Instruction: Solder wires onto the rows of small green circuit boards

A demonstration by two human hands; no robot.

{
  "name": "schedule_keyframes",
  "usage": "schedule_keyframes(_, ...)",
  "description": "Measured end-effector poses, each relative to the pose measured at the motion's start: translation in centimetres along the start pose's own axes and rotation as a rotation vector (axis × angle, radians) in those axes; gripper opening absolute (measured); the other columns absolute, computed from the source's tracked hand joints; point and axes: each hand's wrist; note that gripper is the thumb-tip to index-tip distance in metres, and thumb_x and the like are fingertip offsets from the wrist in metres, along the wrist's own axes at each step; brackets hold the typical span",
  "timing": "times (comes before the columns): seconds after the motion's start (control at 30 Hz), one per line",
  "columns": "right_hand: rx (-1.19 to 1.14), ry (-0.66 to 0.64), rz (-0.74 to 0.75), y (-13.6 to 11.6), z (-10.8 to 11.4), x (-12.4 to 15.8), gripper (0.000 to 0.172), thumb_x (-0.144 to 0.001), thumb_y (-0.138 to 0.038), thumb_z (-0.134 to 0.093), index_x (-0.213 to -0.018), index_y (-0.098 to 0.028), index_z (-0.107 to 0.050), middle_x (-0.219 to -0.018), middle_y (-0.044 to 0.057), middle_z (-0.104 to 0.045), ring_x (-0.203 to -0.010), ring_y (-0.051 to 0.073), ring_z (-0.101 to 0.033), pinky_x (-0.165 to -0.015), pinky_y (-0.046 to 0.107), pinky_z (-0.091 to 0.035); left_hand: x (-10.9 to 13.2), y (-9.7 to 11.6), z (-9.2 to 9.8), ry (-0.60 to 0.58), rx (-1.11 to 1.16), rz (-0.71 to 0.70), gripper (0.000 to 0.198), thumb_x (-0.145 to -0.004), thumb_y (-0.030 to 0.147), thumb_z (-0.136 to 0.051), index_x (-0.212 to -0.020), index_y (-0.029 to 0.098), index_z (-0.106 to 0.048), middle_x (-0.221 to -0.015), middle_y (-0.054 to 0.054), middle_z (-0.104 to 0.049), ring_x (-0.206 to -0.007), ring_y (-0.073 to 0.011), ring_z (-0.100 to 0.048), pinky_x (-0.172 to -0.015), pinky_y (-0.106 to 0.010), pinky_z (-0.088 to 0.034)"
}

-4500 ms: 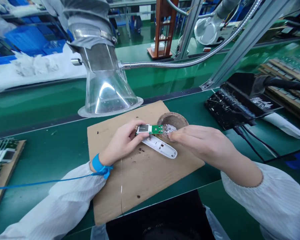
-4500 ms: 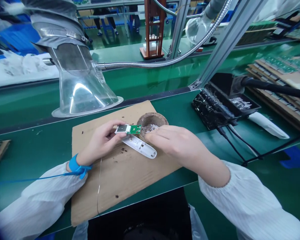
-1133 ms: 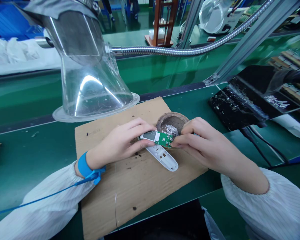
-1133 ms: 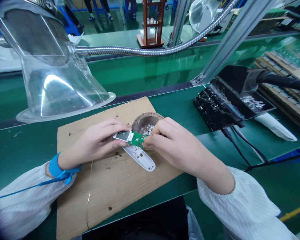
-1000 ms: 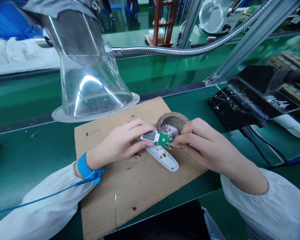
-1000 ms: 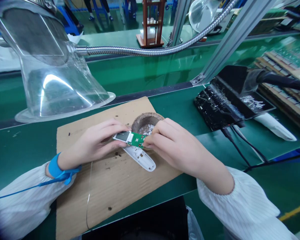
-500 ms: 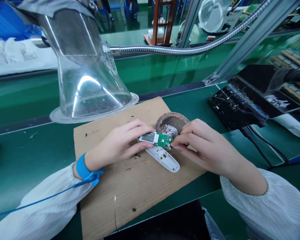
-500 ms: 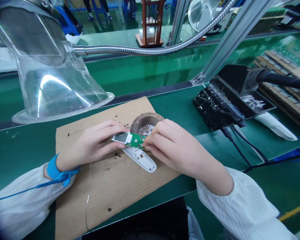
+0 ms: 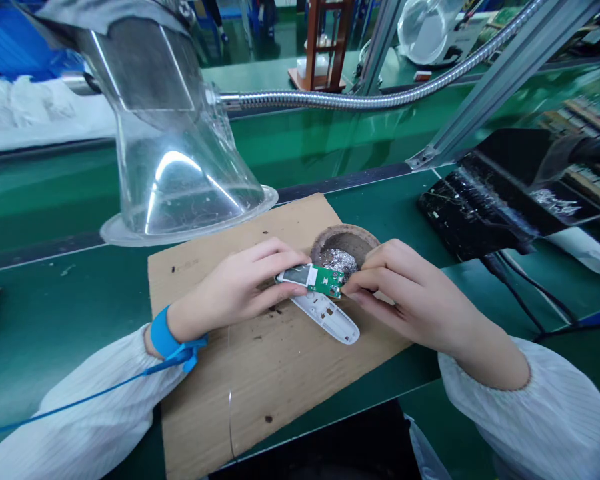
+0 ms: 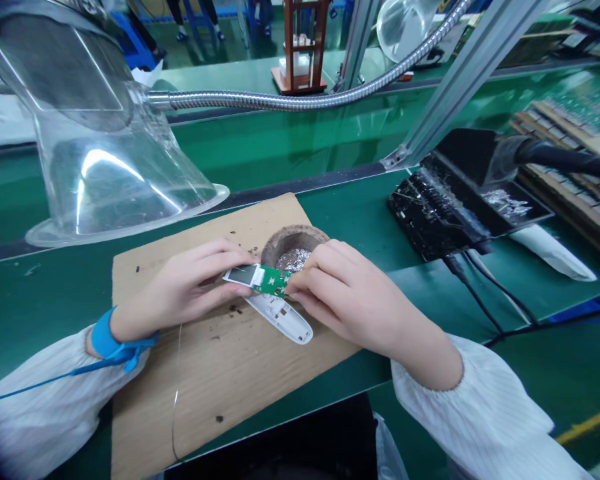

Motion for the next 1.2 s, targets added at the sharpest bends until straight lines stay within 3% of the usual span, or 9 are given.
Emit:
schedule_keyframes(0.43, 0.002, 0.078, -0.022, -0.4, -0.7, 0.4, 0.005, -0.105, -0.017, -0.066, -0.109, -0.020, -0.066, -0.093, 0.004, -0.066, -0.085, 0.018, -0.063, -0.077, 0.035, -0.051, 0.1, 0.1, 0.1, 0.002, 0.008, -0.014, 0.028, -0.108, 0.034, -0.066, -0.131, 0.018, -0.066, -0.115, -0.009, -0.072, -0.100, -0.0172, -0.071, -0.086, -0.027, -0.059)
schedule_keyframes(0.77, -0.032, 0.157, -0.013, -0.5, -1.5, 1.3, 0.021, -0.099, -0.013, -0.075, -0.117, -0.018, -0.067, -0.099, 0.005, -0.071, -0.091, 0.019, -0.067, -0.084, 0.040, -0.056, 0.1, 0.0, 0.1, -0.009, 0.022, -0.011, 0.029, -0.108, 0.031, -0.067, -0.133, 0.017, -0.065, -0.117, -0.010, -0.072, -0.103, -0.0187, -0.071, -0.087, -0.028, -0.059)
schedule_keyframes(1.2, -0.042, 0.208, -0.001, -0.3, -2.3, 1.6, 0.016, -0.096, -0.010, -0.078, -0.107, -0.017, -0.070, -0.097, 0.006, -0.072, -0.088, 0.020, -0.063, -0.080, 0.041, -0.052, 0.1, 0.0, 0.2, -0.028, 0.035, 0.022, 0.028, -0.109, 0.032, -0.064, -0.134, 0.018, -0.065, -0.117, -0.010, -0.072, -0.104, -0.0192, -0.071, -0.088, -0.030, -0.060)
Point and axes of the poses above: each hand's wrist, its own x-axis away from the middle knuckle, its own z-axis out of the back of the hand, y = z × x
